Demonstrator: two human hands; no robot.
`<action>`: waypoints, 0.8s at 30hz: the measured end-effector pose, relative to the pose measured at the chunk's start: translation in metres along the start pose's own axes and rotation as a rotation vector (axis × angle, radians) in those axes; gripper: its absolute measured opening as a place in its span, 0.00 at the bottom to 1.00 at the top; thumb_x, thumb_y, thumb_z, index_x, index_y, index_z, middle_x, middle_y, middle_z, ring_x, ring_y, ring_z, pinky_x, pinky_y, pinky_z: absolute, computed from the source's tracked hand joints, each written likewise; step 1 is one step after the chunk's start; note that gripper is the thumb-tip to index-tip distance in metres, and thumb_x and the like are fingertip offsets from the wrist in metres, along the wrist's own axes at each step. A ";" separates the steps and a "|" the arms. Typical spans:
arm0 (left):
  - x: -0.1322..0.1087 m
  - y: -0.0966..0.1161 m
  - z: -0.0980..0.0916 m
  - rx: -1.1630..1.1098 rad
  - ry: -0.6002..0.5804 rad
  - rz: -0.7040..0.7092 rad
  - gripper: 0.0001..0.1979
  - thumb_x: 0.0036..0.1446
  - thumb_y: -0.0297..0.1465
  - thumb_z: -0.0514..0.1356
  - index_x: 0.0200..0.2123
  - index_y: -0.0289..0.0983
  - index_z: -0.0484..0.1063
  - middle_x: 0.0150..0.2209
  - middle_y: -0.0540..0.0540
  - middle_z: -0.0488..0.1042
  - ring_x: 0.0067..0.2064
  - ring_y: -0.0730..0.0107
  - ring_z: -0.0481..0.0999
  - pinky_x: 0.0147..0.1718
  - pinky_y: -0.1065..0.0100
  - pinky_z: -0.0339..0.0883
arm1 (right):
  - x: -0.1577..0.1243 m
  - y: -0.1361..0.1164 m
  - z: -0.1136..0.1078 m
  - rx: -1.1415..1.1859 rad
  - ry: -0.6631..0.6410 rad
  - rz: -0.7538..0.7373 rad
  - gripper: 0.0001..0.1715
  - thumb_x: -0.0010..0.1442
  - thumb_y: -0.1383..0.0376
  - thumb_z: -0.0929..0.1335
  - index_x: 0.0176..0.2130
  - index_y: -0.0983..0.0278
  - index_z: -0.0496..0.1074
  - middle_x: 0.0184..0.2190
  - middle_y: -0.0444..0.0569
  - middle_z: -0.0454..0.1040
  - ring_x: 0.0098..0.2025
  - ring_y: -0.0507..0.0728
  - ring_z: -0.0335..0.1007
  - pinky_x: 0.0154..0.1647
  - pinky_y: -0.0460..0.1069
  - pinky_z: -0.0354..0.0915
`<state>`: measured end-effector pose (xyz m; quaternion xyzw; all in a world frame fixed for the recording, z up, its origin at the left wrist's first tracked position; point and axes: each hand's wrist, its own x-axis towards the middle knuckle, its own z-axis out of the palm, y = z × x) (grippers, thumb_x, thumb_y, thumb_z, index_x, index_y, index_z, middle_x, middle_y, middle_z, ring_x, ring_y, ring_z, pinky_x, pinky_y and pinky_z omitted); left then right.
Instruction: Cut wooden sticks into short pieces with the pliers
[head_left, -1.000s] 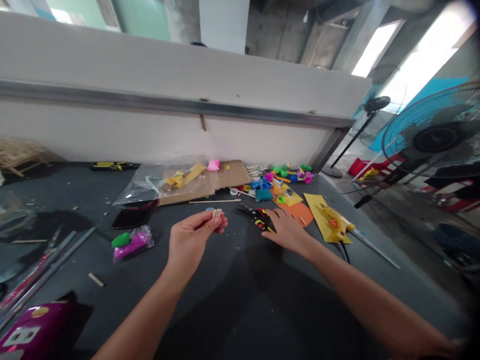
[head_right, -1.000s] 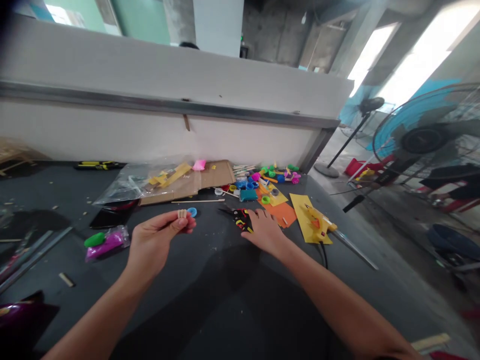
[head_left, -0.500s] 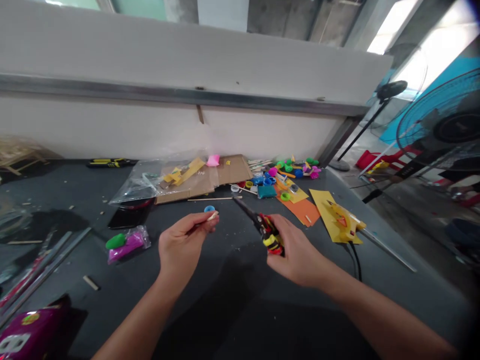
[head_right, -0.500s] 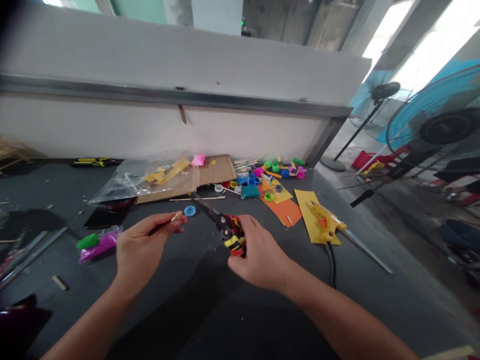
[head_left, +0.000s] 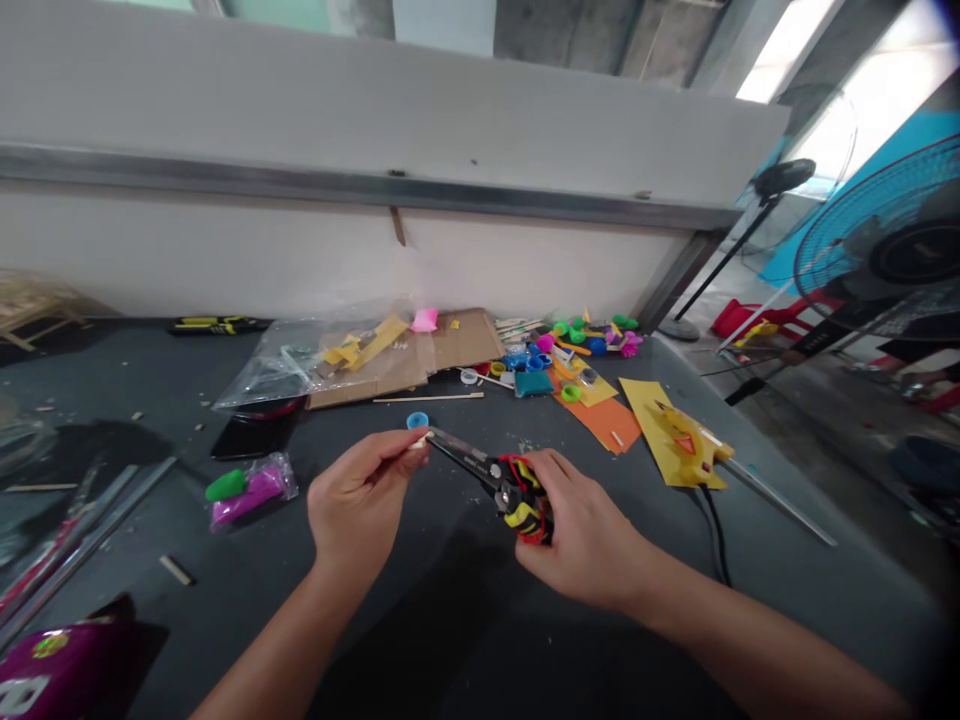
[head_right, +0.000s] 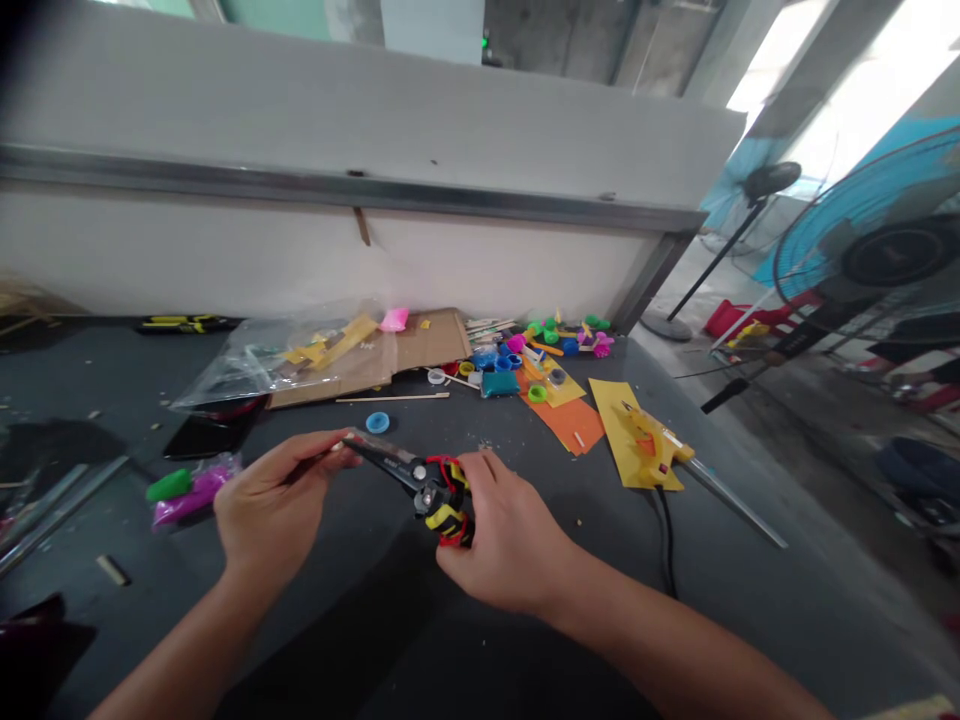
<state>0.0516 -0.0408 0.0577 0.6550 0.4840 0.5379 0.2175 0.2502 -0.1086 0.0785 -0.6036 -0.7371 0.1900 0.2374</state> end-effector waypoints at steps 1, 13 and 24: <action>0.000 -0.001 0.000 0.002 0.011 0.005 0.06 0.50 0.32 0.61 0.34 0.41 0.76 0.28 0.52 0.77 0.29 0.74 0.75 0.29 0.73 0.69 | -0.001 -0.001 0.000 0.011 -0.008 0.006 0.29 0.42 0.70 0.64 0.47 0.63 0.60 0.40 0.51 0.65 0.40 0.58 0.64 0.40 0.52 0.62; -0.002 -0.001 -0.002 -0.024 0.007 0.100 0.05 0.50 0.27 0.61 0.33 0.40 0.75 0.34 0.50 0.77 0.35 0.70 0.75 0.34 0.69 0.68 | -0.002 -0.004 0.001 0.061 -0.049 -0.007 0.26 0.42 0.70 0.65 0.44 0.63 0.61 0.38 0.50 0.65 0.38 0.57 0.64 0.37 0.51 0.62; -0.002 0.001 -0.001 0.002 0.016 0.065 0.05 0.49 0.30 0.62 0.32 0.40 0.76 0.32 0.50 0.78 0.33 0.71 0.75 0.33 0.70 0.69 | -0.001 0.000 0.006 0.077 -0.034 -0.016 0.18 0.44 0.70 0.64 0.38 0.63 0.61 0.33 0.47 0.65 0.32 0.53 0.63 0.32 0.47 0.59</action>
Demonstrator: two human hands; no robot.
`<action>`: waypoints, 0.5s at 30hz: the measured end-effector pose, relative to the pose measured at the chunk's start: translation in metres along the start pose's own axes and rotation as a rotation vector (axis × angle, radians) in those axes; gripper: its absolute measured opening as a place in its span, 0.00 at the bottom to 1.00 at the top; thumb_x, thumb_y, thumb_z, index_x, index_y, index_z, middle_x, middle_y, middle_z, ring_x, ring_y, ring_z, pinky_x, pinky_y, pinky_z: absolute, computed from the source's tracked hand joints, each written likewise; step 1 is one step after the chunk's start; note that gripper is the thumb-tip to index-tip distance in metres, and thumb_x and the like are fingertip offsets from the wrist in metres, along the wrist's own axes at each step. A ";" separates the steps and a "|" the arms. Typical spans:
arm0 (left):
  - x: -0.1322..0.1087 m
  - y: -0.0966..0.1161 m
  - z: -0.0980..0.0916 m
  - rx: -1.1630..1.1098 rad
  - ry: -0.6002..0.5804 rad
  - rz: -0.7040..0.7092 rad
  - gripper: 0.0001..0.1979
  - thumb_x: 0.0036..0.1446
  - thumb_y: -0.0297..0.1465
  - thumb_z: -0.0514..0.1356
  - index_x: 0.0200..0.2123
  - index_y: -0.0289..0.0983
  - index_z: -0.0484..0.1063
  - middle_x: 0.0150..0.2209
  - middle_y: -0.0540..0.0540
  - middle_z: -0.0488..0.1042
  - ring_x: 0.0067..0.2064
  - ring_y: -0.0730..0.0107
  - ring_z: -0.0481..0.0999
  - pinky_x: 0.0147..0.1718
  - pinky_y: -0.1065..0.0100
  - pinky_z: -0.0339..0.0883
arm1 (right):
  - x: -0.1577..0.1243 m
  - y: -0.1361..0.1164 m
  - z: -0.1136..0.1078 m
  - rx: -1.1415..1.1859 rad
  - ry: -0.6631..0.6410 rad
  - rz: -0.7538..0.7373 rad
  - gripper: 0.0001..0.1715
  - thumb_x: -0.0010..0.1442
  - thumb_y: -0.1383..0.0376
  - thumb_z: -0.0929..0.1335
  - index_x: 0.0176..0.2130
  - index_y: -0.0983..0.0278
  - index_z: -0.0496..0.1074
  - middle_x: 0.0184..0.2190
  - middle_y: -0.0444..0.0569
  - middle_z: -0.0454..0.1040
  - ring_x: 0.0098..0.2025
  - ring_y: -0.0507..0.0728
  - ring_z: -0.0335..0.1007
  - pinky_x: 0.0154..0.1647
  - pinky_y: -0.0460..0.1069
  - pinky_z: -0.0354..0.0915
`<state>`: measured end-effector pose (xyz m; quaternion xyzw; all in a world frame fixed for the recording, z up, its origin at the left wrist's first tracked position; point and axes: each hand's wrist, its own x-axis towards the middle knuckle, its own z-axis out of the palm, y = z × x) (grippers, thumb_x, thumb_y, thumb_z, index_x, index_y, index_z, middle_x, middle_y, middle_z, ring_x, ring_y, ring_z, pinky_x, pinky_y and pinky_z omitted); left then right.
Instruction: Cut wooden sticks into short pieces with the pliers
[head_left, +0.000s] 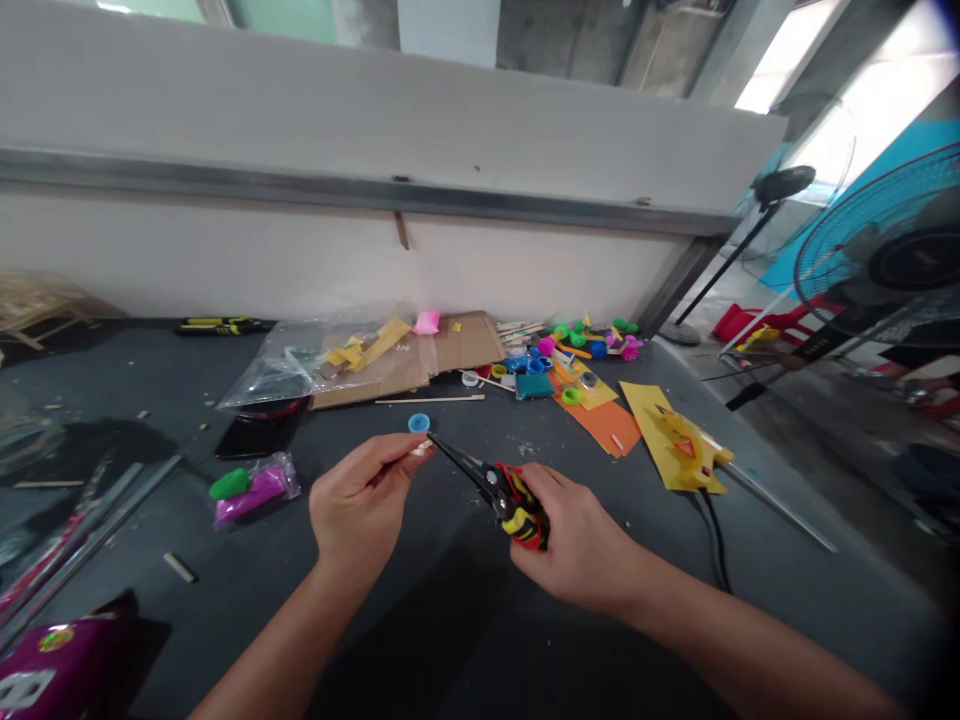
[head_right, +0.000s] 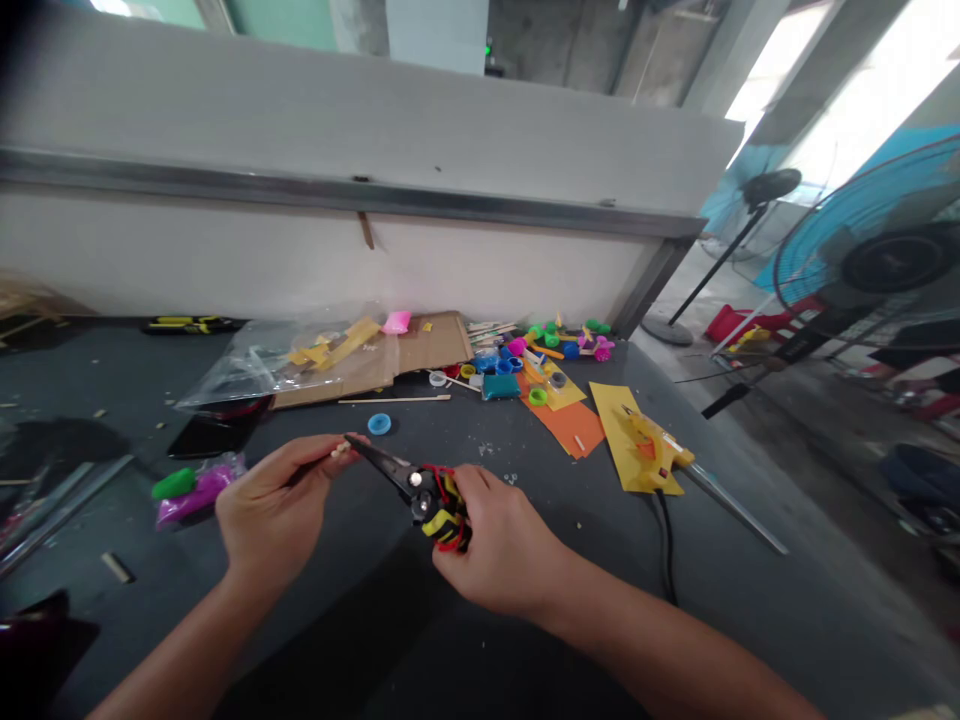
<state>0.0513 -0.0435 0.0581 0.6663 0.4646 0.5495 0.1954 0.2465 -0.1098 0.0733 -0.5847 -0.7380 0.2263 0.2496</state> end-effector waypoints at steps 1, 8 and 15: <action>0.000 0.000 0.000 0.000 0.003 -0.005 0.05 0.49 0.30 0.62 0.32 0.40 0.76 0.32 0.50 0.78 0.32 0.71 0.76 0.32 0.71 0.69 | 0.000 0.000 0.000 0.001 -0.002 0.002 0.18 0.43 0.70 0.64 0.38 0.63 0.61 0.33 0.47 0.65 0.32 0.53 0.63 0.32 0.47 0.59; 0.000 0.002 -0.001 -0.012 -0.110 -0.008 0.07 0.53 0.31 0.58 0.34 0.41 0.76 0.29 0.50 0.77 0.31 0.71 0.75 0.31 0.71 0.69 | 0.000 -0.003 -0.004 -0.051 0.027 -0.001 0.23 0.43 0.69 0.65 0.43 0.63 0.61 0.37 0.49 0.66 0.36 0.56 0.64 0.36 0.50 0.60; 0.004 0.004 -0.005 -0.068 -0.286 0.006 0.10 0.57 0.31 0.52 0.30 0.38 0.73 0.27 0.48 0.74 0.31 0.71 0.73 0.31 0.71 0.66 | 0.001 -0.001 -0.008 -0.133 0.038 -0.031 0.26 0.42 0.69 0.65 0.45 0.63 0.61 0.38 0.50 0.66 0.38 0.58 0.63 0.38 0.51 0.60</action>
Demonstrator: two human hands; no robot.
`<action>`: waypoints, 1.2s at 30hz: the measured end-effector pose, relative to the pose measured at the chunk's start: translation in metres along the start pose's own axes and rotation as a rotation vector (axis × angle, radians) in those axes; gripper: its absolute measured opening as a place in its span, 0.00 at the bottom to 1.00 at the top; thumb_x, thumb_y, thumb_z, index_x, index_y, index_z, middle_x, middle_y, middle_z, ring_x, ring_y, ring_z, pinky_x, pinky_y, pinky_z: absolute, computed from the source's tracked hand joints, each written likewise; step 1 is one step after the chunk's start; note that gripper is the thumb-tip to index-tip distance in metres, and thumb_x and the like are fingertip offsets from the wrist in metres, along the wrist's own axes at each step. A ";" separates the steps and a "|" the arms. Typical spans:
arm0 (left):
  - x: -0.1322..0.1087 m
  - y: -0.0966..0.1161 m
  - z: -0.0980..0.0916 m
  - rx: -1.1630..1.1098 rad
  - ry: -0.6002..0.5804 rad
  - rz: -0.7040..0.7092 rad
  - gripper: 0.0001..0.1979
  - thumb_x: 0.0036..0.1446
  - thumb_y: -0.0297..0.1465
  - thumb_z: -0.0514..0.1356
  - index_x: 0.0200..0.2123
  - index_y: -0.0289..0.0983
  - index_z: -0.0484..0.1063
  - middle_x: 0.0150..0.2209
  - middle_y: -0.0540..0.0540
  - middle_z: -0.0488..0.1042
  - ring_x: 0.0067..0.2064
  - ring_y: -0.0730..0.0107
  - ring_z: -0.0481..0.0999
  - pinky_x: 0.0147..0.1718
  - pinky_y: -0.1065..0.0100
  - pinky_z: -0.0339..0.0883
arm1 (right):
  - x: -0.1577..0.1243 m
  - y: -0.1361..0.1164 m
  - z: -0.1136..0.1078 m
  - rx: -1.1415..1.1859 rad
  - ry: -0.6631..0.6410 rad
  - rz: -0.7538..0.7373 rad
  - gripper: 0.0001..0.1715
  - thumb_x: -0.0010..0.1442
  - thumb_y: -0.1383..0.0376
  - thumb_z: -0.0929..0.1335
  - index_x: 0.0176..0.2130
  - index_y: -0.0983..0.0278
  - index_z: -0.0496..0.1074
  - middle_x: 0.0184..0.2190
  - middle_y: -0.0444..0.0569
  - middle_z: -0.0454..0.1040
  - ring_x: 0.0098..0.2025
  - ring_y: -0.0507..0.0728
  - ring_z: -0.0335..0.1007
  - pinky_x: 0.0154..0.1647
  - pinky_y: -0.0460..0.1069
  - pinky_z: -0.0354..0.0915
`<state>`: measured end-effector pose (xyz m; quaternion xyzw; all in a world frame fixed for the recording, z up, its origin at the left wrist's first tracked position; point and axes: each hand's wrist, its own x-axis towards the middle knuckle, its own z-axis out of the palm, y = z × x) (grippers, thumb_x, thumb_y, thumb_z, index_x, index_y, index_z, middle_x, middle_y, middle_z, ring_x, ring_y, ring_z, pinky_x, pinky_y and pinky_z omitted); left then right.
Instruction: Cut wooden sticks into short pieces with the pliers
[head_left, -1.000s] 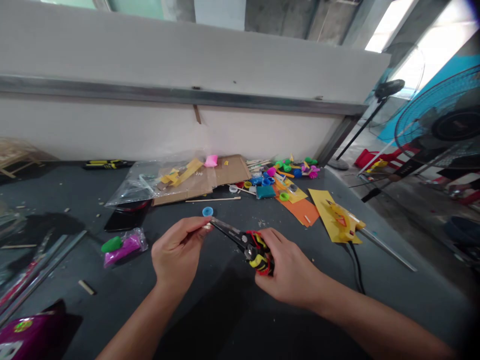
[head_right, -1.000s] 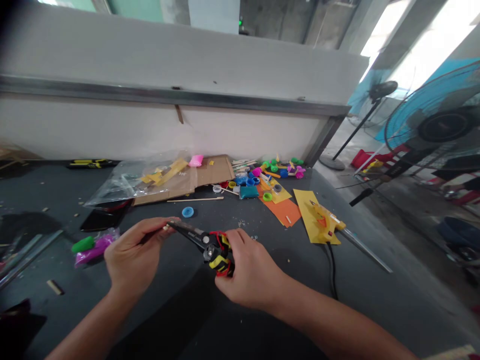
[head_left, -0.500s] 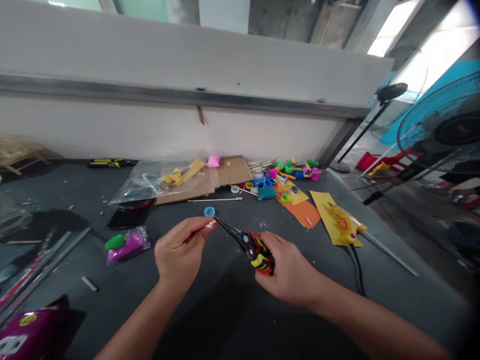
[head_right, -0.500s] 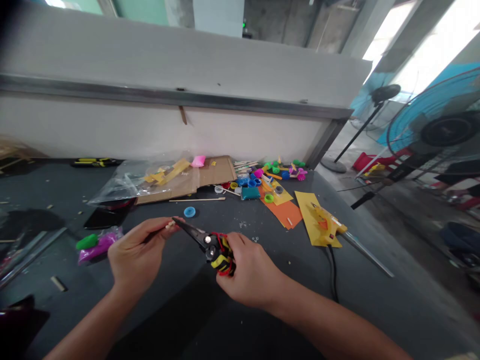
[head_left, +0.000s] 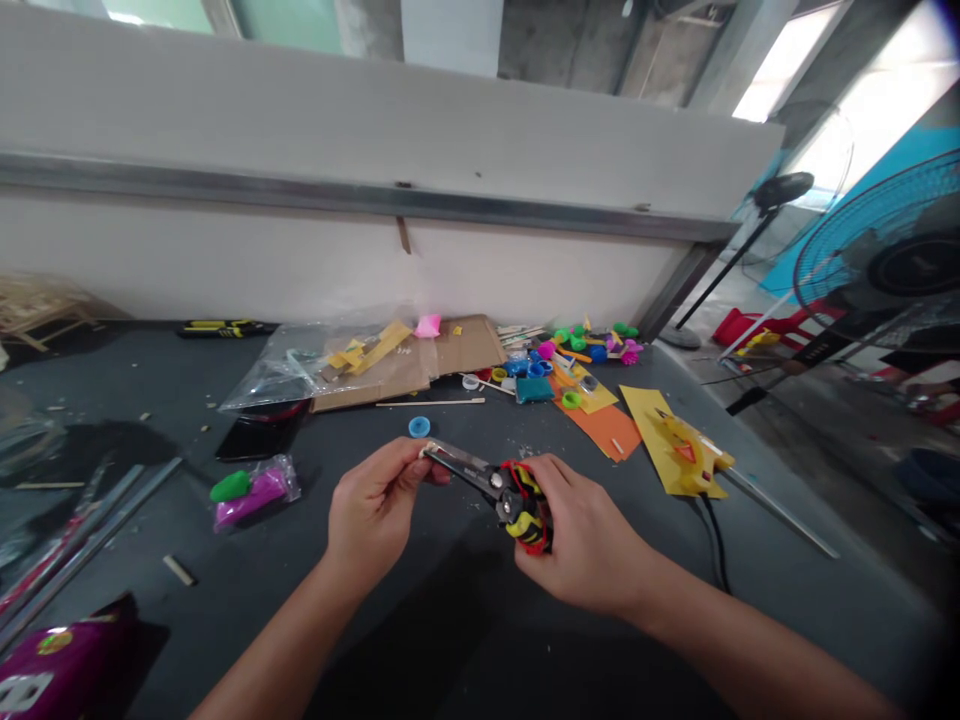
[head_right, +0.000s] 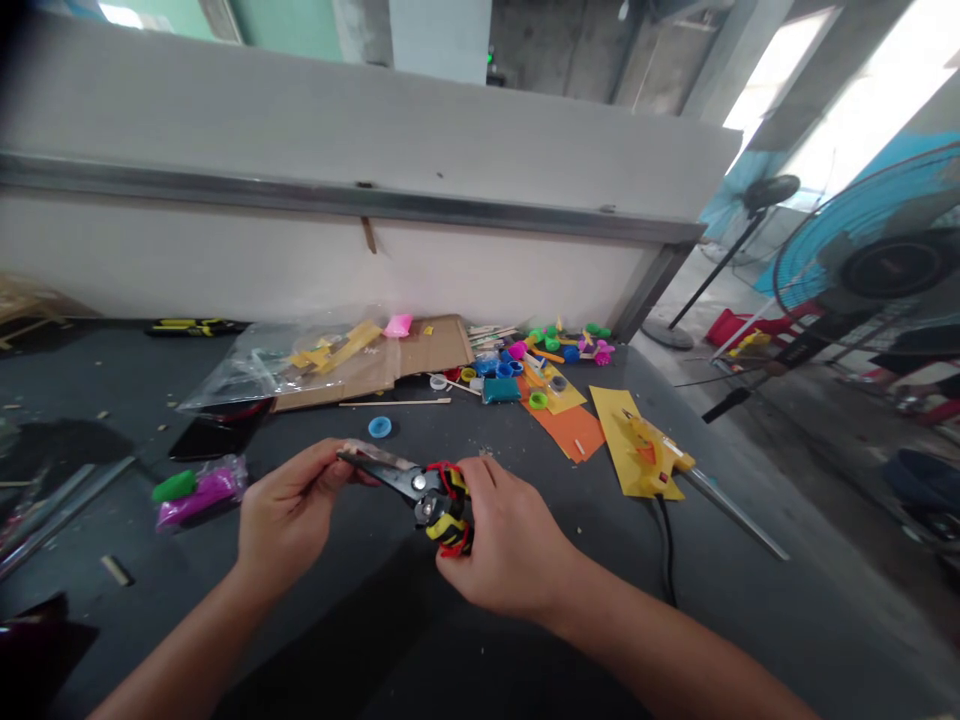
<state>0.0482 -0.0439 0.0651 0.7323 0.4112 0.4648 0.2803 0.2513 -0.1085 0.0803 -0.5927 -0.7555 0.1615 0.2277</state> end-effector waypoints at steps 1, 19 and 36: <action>0.000 0.000 -0.001 -0.008 -0.023 -0.002 0.11 0.58 0.31 0.52 0.28 0.37 0.72 0.27 0.48 0.74 0.31 0.71 0.73 0.31 0.71 0.66 | 0.000 0.000 -0.001 -0.003 0.002 -0.006 0.27 0.42 0.69 0.65 0.45 0.63 0.61 0.38 0.50 0.66 0.38 0.58 0.63 0.38 0.51 0.60; -0.005 -0.004 0.004 -0.314 -0.087 -0.164 0.14 0.60 0.35 0.47 0.25 0.37 0.63 0.22 0.51 0.63 0.23 0.76 0.65 0.21 0.72 0.61 | 0.000 -0.004 -0.007 0.083 -0.064 0.028 0.24 0.41 0.70 0.65 0.42 0.62 0.62 0.35 0.48 0.67 0.34 0.55 0.63 0.33 0.48 0.57; -0.001 0.002 0.003 -0.581 -0.075 -0.270 0.14 0.56 0.37 0.53 0.22 0.35 0.67 0.21 0.50 0.63 0.20 0.77 0.61 0.15 0.74 0.58 | -0.002 -0.005 -0.008 0.113 -0.141 0.048 0.20 0.42 0.70 0.64 0.39 0.62 0.62 0.32 0.45 0.66 0.31 0.53 0.62 0.30 0.47 0.56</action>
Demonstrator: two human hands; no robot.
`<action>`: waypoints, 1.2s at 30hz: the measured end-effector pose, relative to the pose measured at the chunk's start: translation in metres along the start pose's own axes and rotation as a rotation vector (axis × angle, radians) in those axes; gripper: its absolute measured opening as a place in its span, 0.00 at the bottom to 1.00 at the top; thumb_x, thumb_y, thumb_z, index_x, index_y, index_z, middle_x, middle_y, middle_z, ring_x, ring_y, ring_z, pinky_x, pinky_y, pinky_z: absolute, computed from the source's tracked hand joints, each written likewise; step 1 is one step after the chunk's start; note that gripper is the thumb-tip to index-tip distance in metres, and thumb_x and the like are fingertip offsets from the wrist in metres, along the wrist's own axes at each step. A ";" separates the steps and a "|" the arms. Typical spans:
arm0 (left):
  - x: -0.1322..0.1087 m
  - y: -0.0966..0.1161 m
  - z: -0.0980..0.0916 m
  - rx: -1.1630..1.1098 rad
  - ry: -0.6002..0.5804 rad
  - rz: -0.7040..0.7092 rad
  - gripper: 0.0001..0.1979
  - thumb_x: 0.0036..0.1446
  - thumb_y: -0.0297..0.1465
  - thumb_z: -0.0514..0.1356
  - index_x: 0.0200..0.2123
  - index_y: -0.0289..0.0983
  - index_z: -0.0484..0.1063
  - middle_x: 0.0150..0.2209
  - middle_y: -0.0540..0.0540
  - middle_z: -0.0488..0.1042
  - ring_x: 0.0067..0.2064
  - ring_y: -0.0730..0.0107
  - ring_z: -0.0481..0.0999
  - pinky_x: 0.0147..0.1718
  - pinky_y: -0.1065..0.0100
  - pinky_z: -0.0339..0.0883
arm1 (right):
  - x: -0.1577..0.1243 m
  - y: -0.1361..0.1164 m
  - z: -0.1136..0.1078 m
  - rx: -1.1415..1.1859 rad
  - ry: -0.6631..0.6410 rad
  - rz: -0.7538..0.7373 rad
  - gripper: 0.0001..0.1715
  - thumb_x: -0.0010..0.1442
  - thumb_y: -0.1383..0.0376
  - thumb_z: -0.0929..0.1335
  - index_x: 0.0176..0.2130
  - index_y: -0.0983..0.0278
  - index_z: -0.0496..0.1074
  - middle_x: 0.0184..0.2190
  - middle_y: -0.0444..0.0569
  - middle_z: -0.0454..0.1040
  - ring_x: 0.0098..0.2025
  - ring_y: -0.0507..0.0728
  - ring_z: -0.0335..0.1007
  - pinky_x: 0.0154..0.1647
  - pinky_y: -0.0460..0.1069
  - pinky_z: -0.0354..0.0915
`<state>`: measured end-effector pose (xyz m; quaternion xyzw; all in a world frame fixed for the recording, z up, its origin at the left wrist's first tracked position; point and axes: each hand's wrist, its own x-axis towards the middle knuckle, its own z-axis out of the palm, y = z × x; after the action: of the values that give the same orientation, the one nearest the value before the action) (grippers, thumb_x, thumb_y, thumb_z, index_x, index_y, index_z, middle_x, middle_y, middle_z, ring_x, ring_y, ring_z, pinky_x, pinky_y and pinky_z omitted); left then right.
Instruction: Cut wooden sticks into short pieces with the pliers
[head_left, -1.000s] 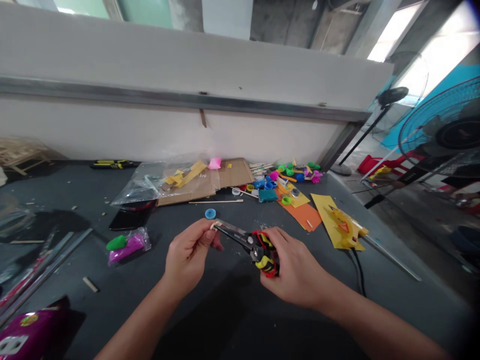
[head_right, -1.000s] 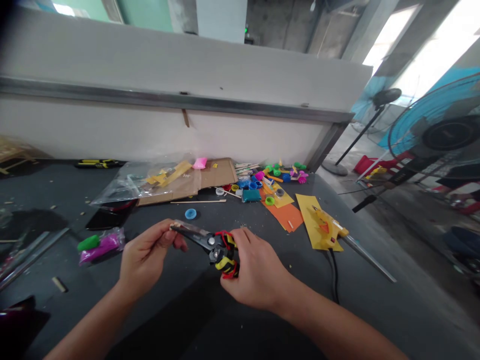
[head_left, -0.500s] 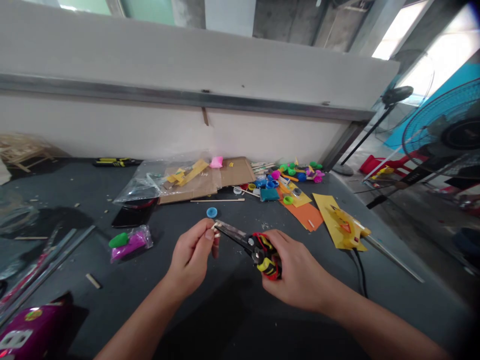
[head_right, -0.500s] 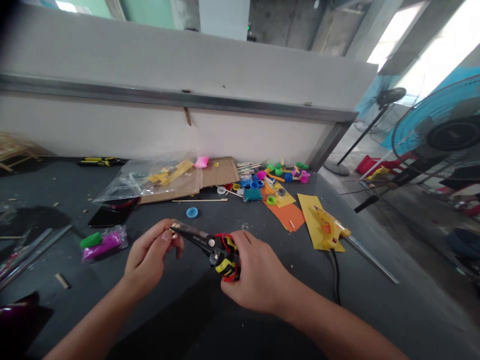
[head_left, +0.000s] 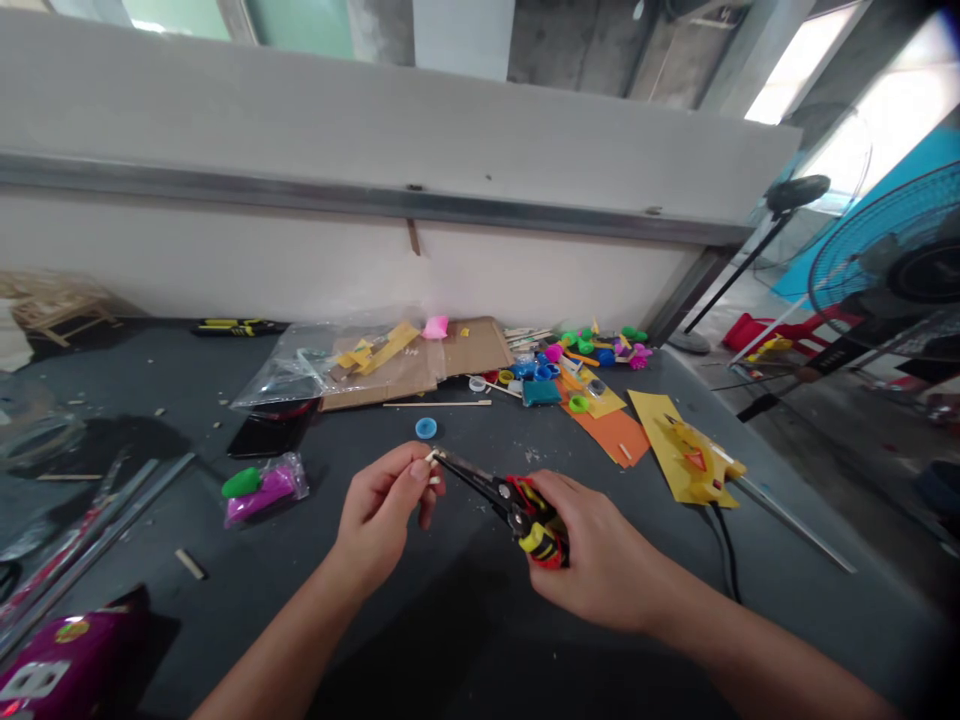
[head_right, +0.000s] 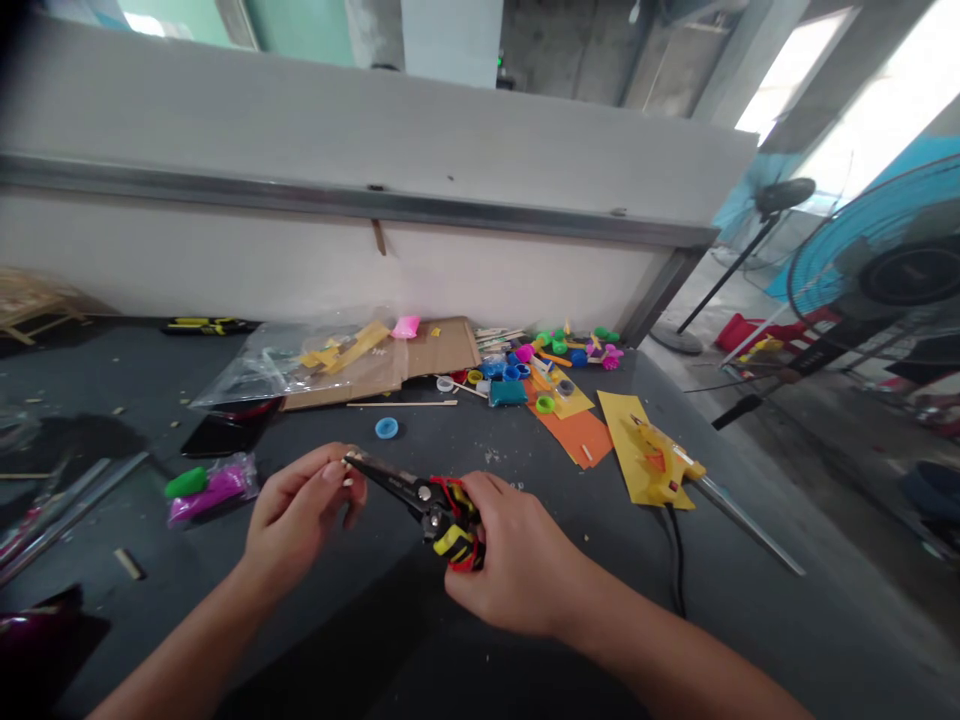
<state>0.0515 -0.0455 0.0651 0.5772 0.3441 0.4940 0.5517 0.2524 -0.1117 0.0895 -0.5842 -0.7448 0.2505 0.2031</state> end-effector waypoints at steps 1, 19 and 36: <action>0.000 0.000 0.001 -0.013 0.011 -0.013 0.15 0.56 0.37 0.53 0.22 0.35 0.66 0.21 0.51 0.62 0.20 0.78 0.61 0.14 0.75 0.57 | 0.000 0.000 0.001 -0.002 0.005 0.001 0.20 0.42 0.70 0.64 0.39 0.62 0.63 0.32 0.45 0.66 0.31 0.53 0.62 0.30 0.47 0.57; 0.009 -0.012 0.008 -0.334 0.035 -0.276 0.21 0.55 0.41 0.55 0.17 0.35 0.57 0.14 0.57 0.48 0.15 0.83 0.47 0.11 0.79 0.44 | 0.008 0.006 0.007 0.048 -0.013 0.014 0.16 0.42 0.70 0.64 0.36 0.63 0.62 0.31 0.44 0.66 0.31 0.52 0.61 0.30 0.45 0.54; 0.011 -0.015 0.006 -0.425 -0.075 -0.285 0.20 0.56 0.39 0.54 0.18 0.35 0.56 0.16 0.56 0.48 0.17 0.82 0.46 0.12 0.79 0.45 | 0.011 0.015 0.015 0.590 -0.304 0.153 0.13 0.45 0.69 0.64 0.35 0.64 0.63 0.28 0.40 0.62 0.28 0.49 0.56 0.27 0.43 0.54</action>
<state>0.0623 -0.0344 0.0531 0.4117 0.2899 0.4506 0.7372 0.2526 -0.0999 0.0683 -0.5104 -0.6159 0.5541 0.2306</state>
